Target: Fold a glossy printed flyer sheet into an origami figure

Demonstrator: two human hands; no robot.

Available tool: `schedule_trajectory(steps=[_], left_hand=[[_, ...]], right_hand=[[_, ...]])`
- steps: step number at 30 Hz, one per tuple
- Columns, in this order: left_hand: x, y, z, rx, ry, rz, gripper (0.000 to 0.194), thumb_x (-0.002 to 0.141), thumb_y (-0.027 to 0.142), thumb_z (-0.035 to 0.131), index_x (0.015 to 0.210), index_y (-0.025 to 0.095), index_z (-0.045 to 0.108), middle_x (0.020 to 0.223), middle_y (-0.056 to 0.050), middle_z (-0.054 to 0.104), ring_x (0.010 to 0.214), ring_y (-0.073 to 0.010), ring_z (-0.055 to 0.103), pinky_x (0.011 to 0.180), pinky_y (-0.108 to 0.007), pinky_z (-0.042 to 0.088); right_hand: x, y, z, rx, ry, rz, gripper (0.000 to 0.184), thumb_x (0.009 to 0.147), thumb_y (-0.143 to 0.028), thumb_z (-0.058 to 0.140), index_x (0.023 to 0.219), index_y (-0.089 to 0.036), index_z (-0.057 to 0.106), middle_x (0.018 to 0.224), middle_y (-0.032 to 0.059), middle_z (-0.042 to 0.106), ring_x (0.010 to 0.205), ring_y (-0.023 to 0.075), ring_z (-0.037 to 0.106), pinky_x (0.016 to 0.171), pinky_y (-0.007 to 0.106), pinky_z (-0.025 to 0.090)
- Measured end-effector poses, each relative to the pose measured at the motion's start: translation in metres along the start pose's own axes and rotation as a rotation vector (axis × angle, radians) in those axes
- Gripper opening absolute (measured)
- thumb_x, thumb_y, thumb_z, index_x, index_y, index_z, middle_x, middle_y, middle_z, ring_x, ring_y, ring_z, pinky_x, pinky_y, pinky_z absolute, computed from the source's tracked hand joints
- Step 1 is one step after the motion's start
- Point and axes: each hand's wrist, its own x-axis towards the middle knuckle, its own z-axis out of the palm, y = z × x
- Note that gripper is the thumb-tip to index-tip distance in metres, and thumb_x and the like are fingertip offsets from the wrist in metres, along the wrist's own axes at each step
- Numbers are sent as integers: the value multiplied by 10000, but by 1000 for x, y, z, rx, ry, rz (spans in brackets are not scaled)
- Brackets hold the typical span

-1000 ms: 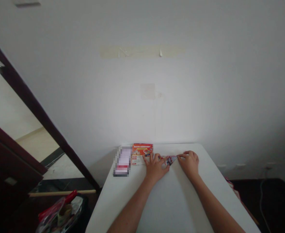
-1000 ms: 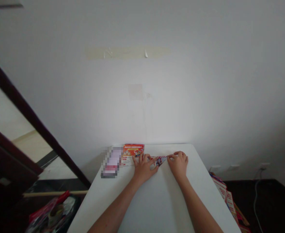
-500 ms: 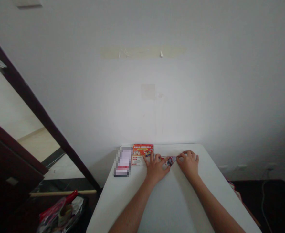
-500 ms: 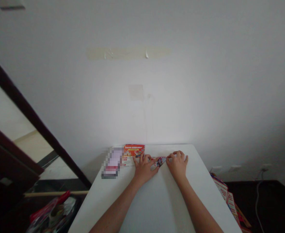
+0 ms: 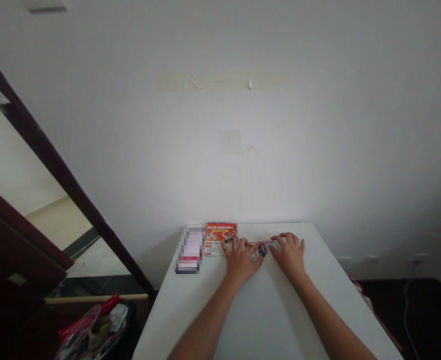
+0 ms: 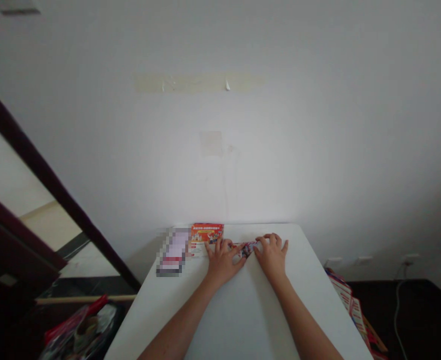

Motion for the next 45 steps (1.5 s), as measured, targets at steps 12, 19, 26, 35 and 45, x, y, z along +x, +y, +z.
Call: schedule_trajectory(steps=[12,19,26,35,45], left_hand=[[1,1,-1,-8,16,-8,435,848,636,561,1272,539,582,1214,-24,556,1311,-329,333,1103,-745,-104],[1,2,-3,-24,0,-17,446,844,629,570,1283,546,572,1216,-20,553,1317,-335,318,1109,-726,-118],[2,-1,-1,-6,-18,-9,453,865,651,520,1306,549,549,1239,-24,533,1319,-330,319,1116,-729,-88],[5,-4,-2,16,-34,8,427,878,566,570,1303,579,529,1219,-7,539,1284,-308,343,1103,-753,-83],[8,-8,1,-10,-26,24,424,868,579,576,1290,586,536,1202,-12,539,1276,-313,351,1084,-779,-89]], right_hand=[[0,-3,-4,-7,-96,-7,264,888,-399,555,1094,-319,698,1261,61,588,1347,307,346,1125,673,135],[-1,-2,-1,5,-138,-23,352,878,-481,554,1150,-290,670,1292,89,568,1352,320,349,1119,679,151],[-3,-1,1,0,-133,-39,403,859,-513,573,1180,-280,647,1304,101,559,1362,330,343,1107,690,165],[-3,-2,-1,42,-147,-28,365,858,-495,579,1171,-324,654,1310,73,550,1369,323,332,1110,691,160],[-4,-3,-1,56,-191,-15,485,808,-560,602,1218,-302,622,1351,97,512,1338,334,365,1105,698,158]])
